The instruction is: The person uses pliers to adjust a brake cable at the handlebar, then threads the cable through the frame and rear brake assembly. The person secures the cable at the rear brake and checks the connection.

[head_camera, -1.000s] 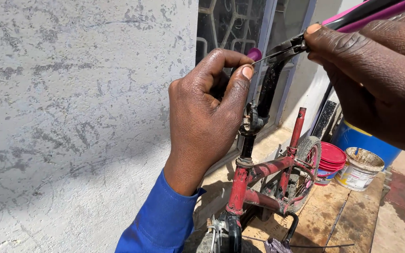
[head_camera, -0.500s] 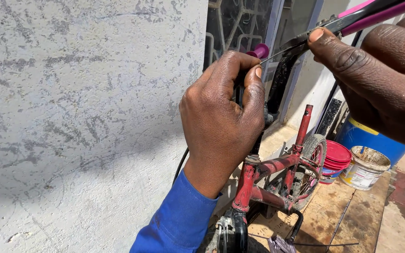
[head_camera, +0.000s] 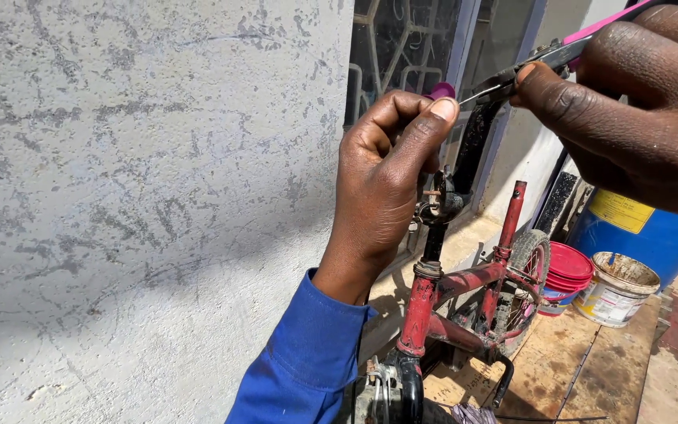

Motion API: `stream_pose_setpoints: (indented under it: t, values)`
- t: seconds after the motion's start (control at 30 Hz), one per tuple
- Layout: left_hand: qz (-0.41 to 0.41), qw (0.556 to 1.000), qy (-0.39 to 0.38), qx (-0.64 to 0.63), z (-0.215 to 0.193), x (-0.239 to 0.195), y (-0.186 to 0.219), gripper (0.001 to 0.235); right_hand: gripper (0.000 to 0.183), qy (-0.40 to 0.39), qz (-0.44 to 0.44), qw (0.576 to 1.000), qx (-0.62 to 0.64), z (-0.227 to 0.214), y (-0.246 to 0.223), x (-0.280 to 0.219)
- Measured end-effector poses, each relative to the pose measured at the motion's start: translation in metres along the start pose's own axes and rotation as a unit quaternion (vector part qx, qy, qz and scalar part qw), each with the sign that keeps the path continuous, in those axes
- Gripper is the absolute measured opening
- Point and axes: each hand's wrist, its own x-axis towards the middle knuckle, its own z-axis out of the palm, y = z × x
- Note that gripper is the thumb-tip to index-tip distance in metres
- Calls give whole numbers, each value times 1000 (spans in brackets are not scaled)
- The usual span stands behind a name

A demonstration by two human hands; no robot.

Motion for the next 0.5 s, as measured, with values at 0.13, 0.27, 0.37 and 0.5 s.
stream_pose_setpoints:
  t: [0.13,0.27,0.37,0.5]
  values:
    - [-16,1000,-4,-6,1,2,-11,15,16,17,9,1000,-22,-4,-1,-4]
    - [51,997,21,51,0,2,-12,12,16,73,55,994,62,16,4,-31]
    - [101,987,41,115,1,-3,-5,13,23,94,141,954,249,68,19,-59]
    - [226,935,76,262,7,-10,6,13,29,32,249,849,465,60,7,-33]
